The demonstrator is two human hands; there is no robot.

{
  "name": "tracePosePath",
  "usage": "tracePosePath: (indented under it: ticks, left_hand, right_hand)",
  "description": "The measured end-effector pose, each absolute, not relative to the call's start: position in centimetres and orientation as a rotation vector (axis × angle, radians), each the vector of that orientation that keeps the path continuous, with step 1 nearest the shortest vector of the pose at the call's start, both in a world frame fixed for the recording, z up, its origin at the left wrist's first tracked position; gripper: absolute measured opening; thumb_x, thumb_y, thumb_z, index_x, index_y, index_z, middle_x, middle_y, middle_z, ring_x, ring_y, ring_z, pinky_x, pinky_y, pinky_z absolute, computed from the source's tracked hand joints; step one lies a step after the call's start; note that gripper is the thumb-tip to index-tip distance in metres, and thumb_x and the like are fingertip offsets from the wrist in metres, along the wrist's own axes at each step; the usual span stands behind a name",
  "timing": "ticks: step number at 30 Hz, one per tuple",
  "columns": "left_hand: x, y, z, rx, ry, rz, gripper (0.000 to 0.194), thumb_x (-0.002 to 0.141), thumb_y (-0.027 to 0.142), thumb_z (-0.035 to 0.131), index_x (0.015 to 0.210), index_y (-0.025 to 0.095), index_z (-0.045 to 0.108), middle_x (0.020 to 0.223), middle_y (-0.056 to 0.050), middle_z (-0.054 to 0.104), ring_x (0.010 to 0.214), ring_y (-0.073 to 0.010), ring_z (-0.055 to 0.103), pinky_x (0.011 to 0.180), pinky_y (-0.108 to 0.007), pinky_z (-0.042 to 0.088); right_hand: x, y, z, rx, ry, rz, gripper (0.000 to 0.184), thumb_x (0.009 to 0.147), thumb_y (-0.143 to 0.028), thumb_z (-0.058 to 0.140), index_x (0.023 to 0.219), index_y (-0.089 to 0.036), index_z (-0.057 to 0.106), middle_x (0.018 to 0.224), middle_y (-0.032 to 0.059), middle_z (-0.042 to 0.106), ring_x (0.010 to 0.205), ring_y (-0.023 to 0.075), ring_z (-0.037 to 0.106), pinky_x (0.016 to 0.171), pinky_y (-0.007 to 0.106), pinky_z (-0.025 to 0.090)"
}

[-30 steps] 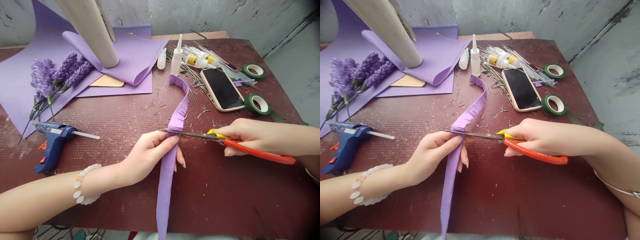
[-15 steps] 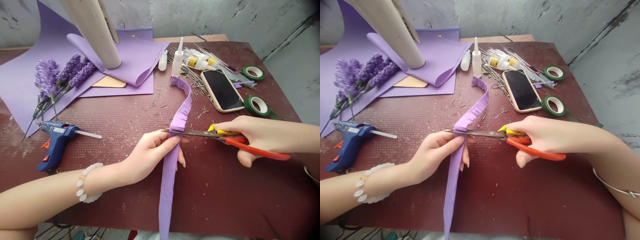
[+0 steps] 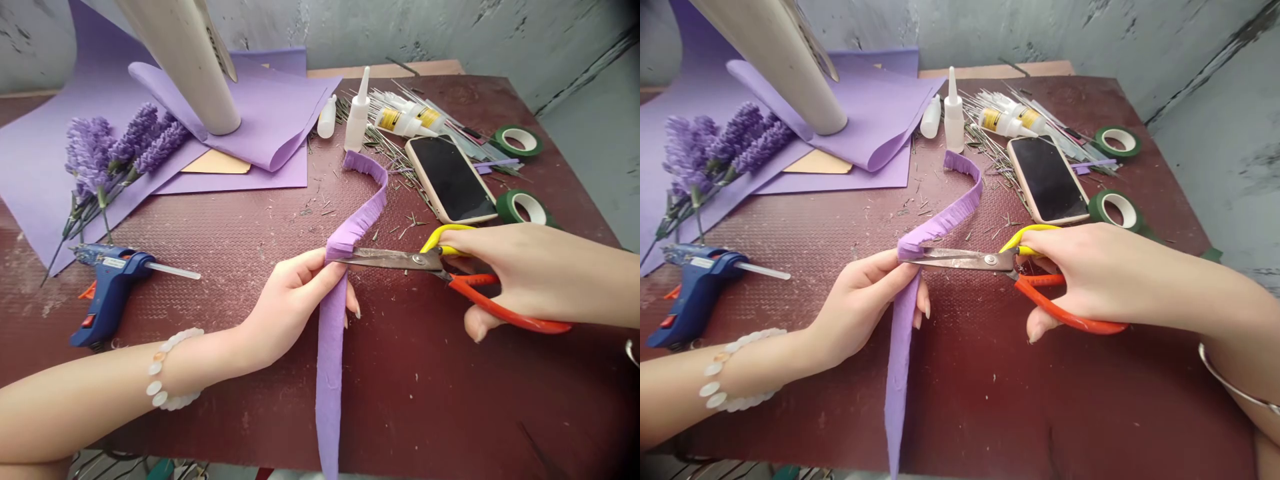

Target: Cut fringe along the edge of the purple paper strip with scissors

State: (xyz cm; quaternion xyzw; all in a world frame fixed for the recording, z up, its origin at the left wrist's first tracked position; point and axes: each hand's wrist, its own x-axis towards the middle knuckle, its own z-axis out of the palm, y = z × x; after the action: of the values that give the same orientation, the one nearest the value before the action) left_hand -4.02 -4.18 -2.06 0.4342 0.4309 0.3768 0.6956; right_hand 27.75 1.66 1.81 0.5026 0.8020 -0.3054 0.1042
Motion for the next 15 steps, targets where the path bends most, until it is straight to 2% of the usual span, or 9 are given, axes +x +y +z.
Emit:
tracePosePath:
  ticks: [5, 12, 15]
  left_hand:
    - [-4.07, -4.32, -2.27, 0.836, 0.809, 0.828, 0.026, 0.108, 0.042, 0.083, 0.116, 0.017, 0.079, 0.065, 0.001, 0.074, 0.054, -0.0146, 0.067, 0.057, -0.024, 0.056]
    - [-4.02, -4.37, -2.31, 0.803, 0.802, 0.829, 0.028, 0.106, 0.04, 0.083, 0.122, 0.016, 0.082, 0.064, 0.001, 0.072, 0.053, -0.0155, 0.066, 0.055, -0.026, 0.054]
    - [-4.0, -4.35, -2.33, 0.815, 0.832, 0.851, 0.028, 0.107, 0.04, 0.082, 0.121, 0.016, 0.081, 0.065, 0.001, 0.073, 0.053, -0.0148, 0.066, 0.055, -0.026, 0.054]
  right_hand:
    - [27.79, 2.21, 1.99, 1.532, 2.305, -0.965, 0.053, 0.071, -0.067, 0.095, 0.093, -0.033, 0.06, 0.077, -0.0042, 0.069, 0.065, 0.028, 0.062, 0.065, 0.039, 0.043]
    - [27.42, 2.25, 2.19, 1.536, 2.299, -0.93, 0.055, 0.073, -0.073, 0.091, 0.095, -0.033, 0.059, 0.08, -0.0018, 0.068, 0.074, 0.0325, 0.065, 0.069, 0.04, 0.044]
    - [28.23, 2.56, 2.08, 1.517, 2.262, -0.942, 0.055, 0.074, -0.072, 0.091, 0.087, -0.031, 0.056, 0.083, -0.0002, 0.067, 0.074, 0.0307, 0.063, 0.067, 0.04, 0.046]
